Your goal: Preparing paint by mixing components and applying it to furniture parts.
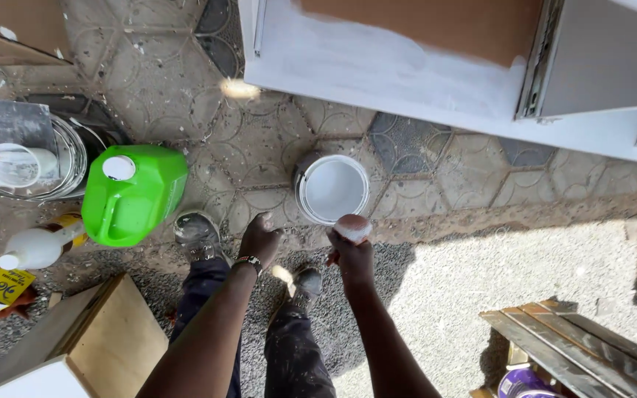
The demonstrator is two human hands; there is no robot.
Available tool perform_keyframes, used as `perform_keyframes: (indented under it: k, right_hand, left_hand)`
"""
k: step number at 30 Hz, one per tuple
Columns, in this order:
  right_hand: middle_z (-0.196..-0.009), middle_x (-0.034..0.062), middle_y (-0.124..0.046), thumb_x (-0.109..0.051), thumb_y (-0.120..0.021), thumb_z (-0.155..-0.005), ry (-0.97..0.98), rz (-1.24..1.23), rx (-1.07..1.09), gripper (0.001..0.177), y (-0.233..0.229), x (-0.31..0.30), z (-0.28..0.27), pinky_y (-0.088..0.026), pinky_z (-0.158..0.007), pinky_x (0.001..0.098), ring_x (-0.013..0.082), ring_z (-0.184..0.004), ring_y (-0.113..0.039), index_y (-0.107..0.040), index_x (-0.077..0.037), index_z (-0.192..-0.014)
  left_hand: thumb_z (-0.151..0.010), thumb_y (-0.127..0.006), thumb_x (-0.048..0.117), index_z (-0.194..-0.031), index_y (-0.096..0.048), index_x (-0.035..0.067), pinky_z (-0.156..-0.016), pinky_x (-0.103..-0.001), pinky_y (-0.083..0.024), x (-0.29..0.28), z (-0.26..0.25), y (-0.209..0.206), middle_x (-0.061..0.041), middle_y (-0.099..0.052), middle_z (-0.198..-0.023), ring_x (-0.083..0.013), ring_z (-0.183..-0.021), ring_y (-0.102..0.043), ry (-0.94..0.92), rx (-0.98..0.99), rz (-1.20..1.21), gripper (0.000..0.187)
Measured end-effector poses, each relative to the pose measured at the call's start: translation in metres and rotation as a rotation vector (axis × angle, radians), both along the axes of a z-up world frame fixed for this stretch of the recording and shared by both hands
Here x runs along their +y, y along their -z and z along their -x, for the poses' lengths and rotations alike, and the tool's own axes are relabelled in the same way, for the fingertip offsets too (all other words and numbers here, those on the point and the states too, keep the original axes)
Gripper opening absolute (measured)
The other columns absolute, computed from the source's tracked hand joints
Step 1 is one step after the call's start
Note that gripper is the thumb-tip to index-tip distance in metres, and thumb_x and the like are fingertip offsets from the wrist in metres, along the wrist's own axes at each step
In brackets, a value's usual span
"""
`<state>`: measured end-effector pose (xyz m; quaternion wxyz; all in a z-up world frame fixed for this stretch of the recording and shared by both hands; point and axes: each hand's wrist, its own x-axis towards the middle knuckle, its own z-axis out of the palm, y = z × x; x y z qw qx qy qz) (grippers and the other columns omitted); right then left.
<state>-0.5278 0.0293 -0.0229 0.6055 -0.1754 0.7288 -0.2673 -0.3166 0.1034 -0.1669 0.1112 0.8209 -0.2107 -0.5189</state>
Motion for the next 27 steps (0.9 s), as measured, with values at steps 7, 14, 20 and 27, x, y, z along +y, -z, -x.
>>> perform_keyframes:
  k: [7, 14, 20, 27]
  right_hand:
    - [-0.094, 0.0126, -0.066, -0.008, -0.072, -0.091, 0.137, 0.061, -0.294, 0.044, 0.025, 0.005, 0.075, -0.058, -0.074, 0.0428, 0.0284, -0.077, -0.065, -0.071, -0.002, -0.134]
    - [-0.092, 0.0146, -0.067, -0.012, -0.064, -0.093, 0.202, -0.007, -0.353, 0.029, 0.007, 0.036, 0.079, -0.056, -0.075, 0.0423, 0.0296, -0.076, -0.067, -0.066, -0.006, -0.121]
    - [-0.088, 0.0206, -0.068, -0.011, -0.066, -0.090, 0.262, -0.048, -0.380, 0.029, 0.003, 0.056, 0.086, -0.057, -0.076, 0.0451, 0.0329, -0.073, -0.065, -0.066, -0.003, -0.118]
    - [-0.094, 0.0239, -0.073, -0.010, -0.067, -0.089, 0.249, 0.016, -0.439, 0.031, -0.005, 0.045, 0.095, -0.060, -0.071, 0.0471, 0.0388, -0.077, -0.072, -0.072, 0.000, -0.118]
  left_hand:
    - [-0.102, -0.070, 0.023, -0.188, -0.041, 0.016, -0.131, -0.058, -0.052, -0.060, 0.024, 0.010, -0.020, -0.059, -0.180, -0.0402, -0.168, -0.056, -0.196, 0.270, 0.026, 0.091]
    - [-0.090, -0.076, -0.002, -0.160, -0.062, -0.001, -0.112, -0.054, -0.072, -0.051, 0.081, 0.081, -0.027, -0.068, -0.151, -0.0447, -0.135, -0.078, -0.651, 0.464, 0.048, 0.071]
    - [-0.097, -0.050, -0.012, -0.157, -0.048, -0.005, -0.114, -0.073, -0.070, -0.056, 0.096, 0.016, -0.042, -0.065, -0.147, -0.0575, -0.123, -0.082, -0.798, 0.693, 0.072, 0.061]
    - [-0.101, -0.053, -0.004, -0.162, -0.055, 0.010, -0.116, -0.070, -0.067, -0.071, 0.068, -0.029, -0.024, -0.068, -0.139, -0.0463, -0.121, -0.084, -0.703, 0.545, 0.079, 0.063]
